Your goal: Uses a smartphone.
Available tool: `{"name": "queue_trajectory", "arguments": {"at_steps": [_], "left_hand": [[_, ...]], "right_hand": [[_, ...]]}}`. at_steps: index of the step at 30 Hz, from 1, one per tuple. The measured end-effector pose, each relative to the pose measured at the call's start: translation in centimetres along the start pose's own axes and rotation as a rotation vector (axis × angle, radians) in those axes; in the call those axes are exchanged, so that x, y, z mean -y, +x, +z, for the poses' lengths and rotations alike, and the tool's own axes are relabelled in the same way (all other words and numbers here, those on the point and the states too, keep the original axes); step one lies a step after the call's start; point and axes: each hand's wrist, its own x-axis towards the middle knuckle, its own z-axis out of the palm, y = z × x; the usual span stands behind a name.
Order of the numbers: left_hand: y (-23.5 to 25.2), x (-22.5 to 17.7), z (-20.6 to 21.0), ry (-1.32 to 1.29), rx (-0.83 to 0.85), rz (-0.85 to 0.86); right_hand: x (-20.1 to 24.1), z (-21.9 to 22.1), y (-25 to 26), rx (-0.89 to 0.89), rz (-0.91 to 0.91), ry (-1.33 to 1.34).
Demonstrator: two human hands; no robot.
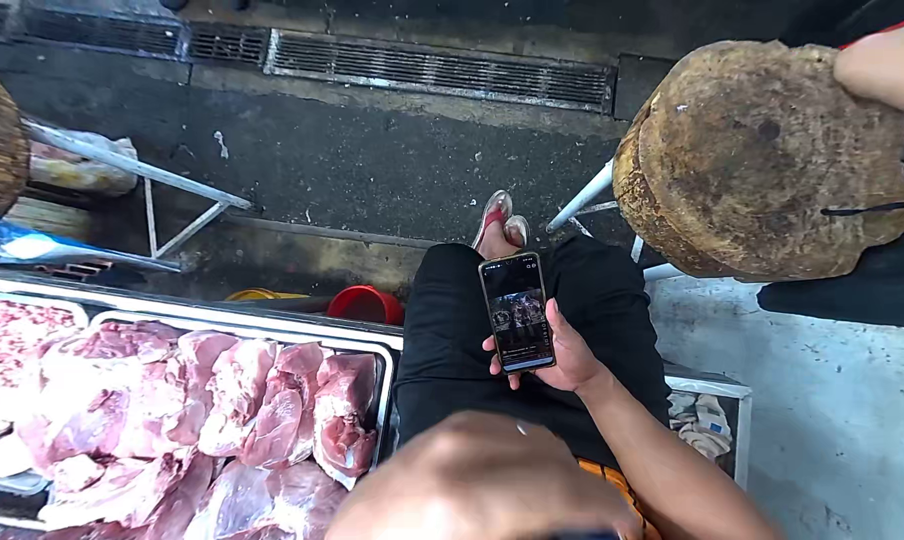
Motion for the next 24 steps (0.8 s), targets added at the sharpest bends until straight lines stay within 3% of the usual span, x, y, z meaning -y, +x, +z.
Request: {"name": "queue_trajectory", "arguments": {"at_steps": [2, 4, 7, 9, 11, 14, 18, 24], "left_hand": [[-1.4, 2.9, -1.3, 0.07, -0.071, -0.12], [-2.6, 6.5, -2.3, 0.035, -0.288, -0.262], [-3.1, 12.7, -2.8, -0.31, -0.752, -0.433], [-2.6, 15.9, -2.6, -0.532, -0.942, -0.524], [-1.9, 18.6, -1.9, -0.726, -0.949, -0.607], [-0.1, 21.4, 0.0, -0.932, -0.831, -0.731], [1.8, 22.7, 1.4, -0.866, -0.679, -0.839], [1.7, 21.9, 2.1, -0.845, -0.613, -0.785]], "right_hand": [[0.1, 0.3, -0.1, -0.022, -0.02, 0.003], [0.2, 0.2, -0.1, -0.02, -0.036, 0.021], [0.1, -0.4, 0.0, -0.003, -0.028, 0.041], [0.0, -0.4, 0.1, -0.015, -0.028, 0.034], [0.0, -0.4, 0.1, -0.023, -0.031, 0.031], [-0.1, -0.6, 0.2, -0.009, -0.034, 0.02], [0.0, -0.5, 0.0, -0.015, -0.037, 0.023], [-0.4, 0.1, 0.4, -0.009, -0.016, 0.015]]}}
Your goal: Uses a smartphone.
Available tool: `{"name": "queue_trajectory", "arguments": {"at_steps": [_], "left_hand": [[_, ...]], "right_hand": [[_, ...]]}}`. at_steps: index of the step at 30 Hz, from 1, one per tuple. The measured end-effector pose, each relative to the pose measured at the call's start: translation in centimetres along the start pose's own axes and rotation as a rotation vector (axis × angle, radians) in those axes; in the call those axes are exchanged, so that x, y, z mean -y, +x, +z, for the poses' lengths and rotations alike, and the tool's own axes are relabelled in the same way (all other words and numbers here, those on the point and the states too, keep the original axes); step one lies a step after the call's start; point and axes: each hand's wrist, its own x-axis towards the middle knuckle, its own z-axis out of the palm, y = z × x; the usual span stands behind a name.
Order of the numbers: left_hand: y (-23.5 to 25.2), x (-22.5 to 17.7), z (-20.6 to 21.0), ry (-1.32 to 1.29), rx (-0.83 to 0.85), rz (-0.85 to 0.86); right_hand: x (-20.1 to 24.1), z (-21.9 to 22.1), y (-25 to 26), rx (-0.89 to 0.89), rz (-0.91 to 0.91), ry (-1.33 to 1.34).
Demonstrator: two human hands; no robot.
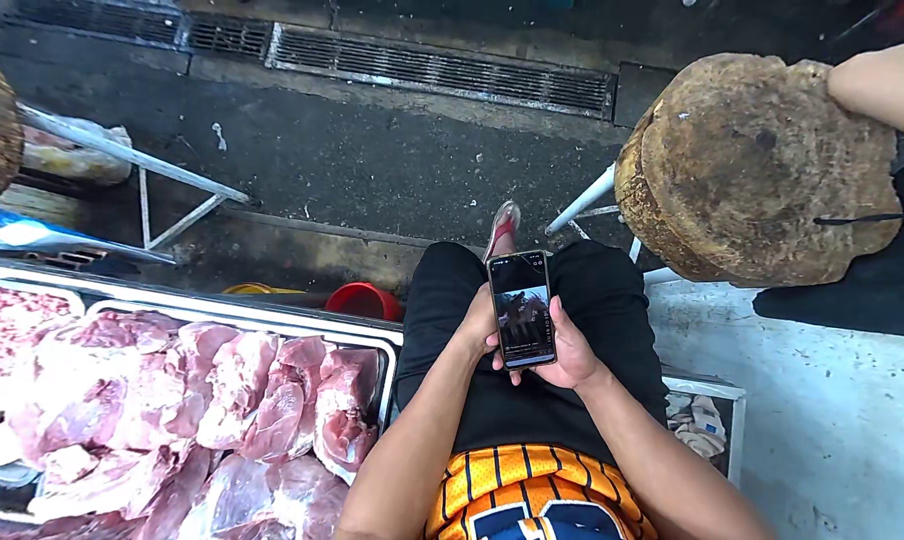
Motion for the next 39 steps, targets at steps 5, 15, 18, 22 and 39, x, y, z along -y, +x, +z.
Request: {"name": "queue_trajectory", "arguments": {"at_steps": [5, 15, 18, 22, 39], "left_hand": [[-0.09, 0.33, -0.32, 0.047, -0.012, 0.037], [-0.8, 0.27, -0.65, 0.028, -0.019, 0.018], [-0.81, 0.14, -0.76, 0.011, 0.0, 0.021], [-0.61, 0.34, -0.55, -0.011, 0.041, 0.027], [0.01, 0.52, -0.62, 0.093, 0.04, 0.069]], "right_hand": [[-0.14, -0.23, -0.29, -0.004, 0.02, -0.006], [-0.31, 0.19, 0.34, -0.009, 0.041, 0.008], [-0.24, 0.4, 0.49, -0.008, 0.044, 0.012], [-0.13, 0.48, 0.18, -0.007, 0.03, 0.027], [0.4, 0.09, -0.18, -0.007, 0.04, 0.015]]}}
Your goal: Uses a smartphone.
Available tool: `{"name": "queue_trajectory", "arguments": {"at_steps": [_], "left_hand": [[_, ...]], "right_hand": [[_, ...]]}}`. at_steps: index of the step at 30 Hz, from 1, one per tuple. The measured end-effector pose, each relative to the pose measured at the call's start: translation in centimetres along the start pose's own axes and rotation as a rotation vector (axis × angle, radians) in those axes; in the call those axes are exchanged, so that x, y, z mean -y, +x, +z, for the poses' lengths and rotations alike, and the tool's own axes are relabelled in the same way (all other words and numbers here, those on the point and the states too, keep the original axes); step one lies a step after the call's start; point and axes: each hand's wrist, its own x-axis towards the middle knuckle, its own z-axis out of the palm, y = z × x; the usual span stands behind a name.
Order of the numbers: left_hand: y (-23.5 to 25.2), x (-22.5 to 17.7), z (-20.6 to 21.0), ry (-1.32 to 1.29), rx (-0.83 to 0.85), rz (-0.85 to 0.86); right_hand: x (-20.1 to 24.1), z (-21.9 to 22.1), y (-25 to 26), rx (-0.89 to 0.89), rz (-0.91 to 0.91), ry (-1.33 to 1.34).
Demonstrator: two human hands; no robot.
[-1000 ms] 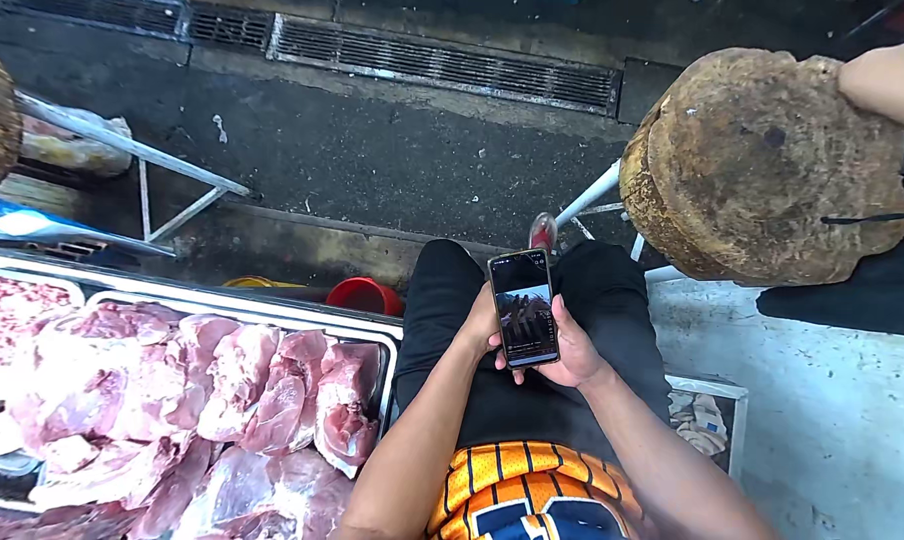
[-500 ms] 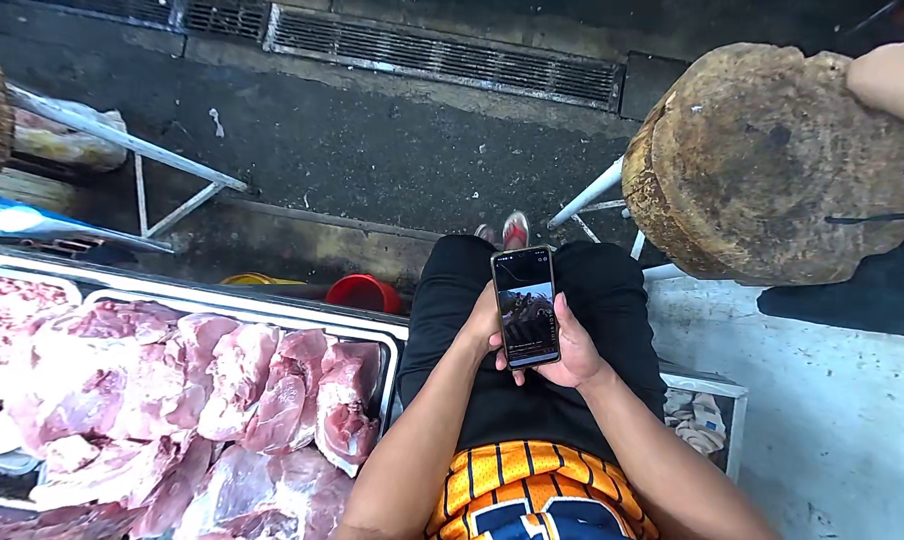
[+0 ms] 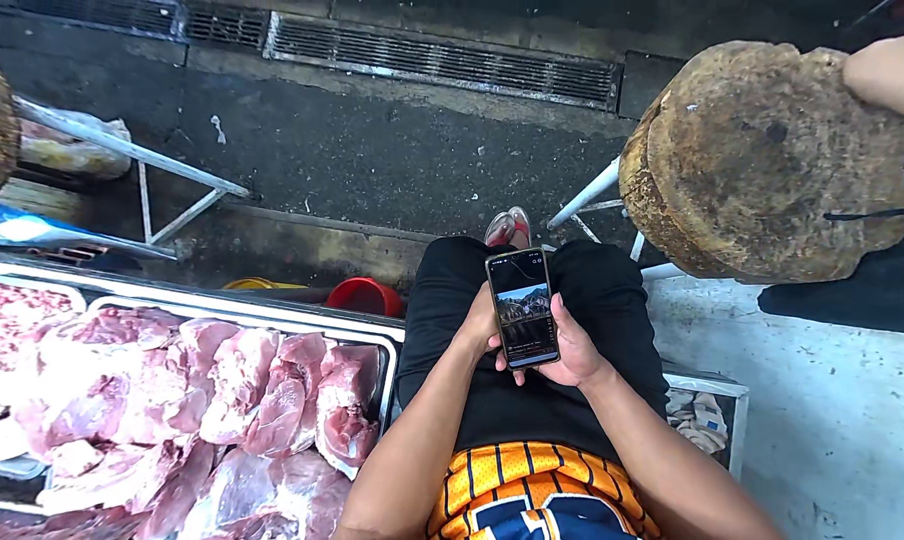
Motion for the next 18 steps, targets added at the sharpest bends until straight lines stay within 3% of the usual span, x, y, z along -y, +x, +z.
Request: {"name": "queue_trajectory", "arguments": {"at_steps": [18], "left_hand": [[-0.12, -0.01, -0.31, 0.046, 0.017, -0.002]], "right_hand": [[-0.19, -0.5, 0.02, -0.003, 0.022, 0.018]]}}
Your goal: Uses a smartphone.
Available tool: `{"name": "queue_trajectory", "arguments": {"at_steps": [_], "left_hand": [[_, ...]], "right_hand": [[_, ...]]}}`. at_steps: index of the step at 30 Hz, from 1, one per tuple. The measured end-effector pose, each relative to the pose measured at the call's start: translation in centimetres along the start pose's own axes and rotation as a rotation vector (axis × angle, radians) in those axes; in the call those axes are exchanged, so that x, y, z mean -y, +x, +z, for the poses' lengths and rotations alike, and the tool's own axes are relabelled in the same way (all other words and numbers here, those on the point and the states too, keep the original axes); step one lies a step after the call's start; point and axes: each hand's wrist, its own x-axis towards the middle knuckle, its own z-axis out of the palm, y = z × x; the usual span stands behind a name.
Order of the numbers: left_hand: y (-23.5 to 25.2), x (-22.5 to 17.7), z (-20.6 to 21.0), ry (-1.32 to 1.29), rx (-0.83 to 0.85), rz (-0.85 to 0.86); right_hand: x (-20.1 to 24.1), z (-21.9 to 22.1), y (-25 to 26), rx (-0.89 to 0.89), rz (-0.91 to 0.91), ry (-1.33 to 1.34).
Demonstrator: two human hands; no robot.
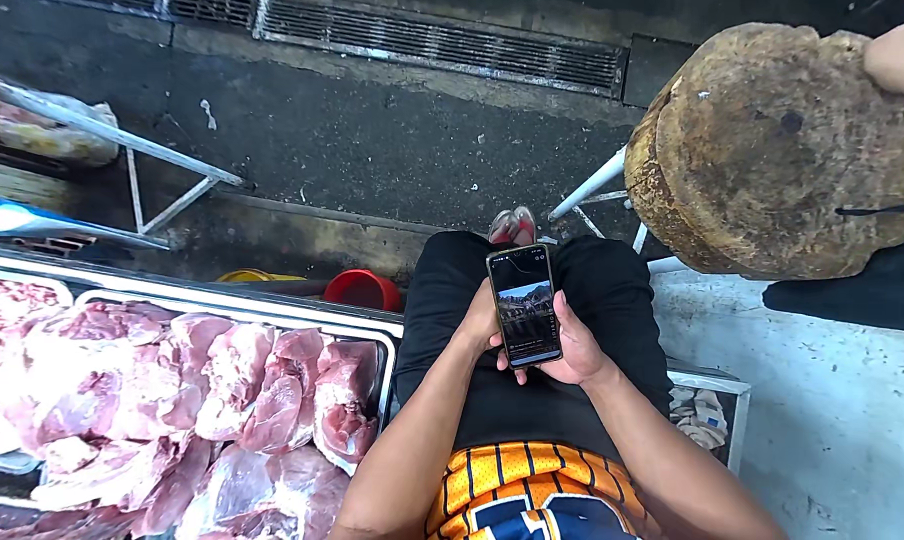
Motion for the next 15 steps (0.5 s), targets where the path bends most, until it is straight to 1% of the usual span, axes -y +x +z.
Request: {"name": "queue_trajectory", "arguments": {"at_steps": [3, 5, 8, 10, 12, 13, 15], "left_hand": [[-0.3, -0.5, 0.4, -0.008, -0.029, -0.02], [-0.7, -1.1, 0.7, 0.041, -0.038, -0.003], [-1.2, -1.4, 0.9, 0.028, -0.064, -0.003], [-1.3, -1.4, 0.8, 0.07, -0.068, 0.005], [-0.8, -0.8, 0.4, 0.059, -0.054, 0.015], [-0.5, -0.4, 0.1, 0.067, -0.047, 0.017], [-0.3, -0.1, -0.1, 0.109, -0.046, 0.018]], "right_hand": [[0.1, 0.4, 0.1, -0.039, -0.007, -0.012], [0.2, 0.8, 0.1, -0.085, -0.003, -0.037], [0.2, 1.3, 0.1, -0.14, 0.046, -0.075], [0.1, 1.0, 0.1, -0.132, 0.061, -0.091], [0.2, 1.0, 0.1, -0.096, 0.031, -0.103], [0.2, 0.7, 0.1, -0.06, 0.015, -0.086], [0.1, 0.5, 0.1, -0.042, 0.003, -0.063]]}}
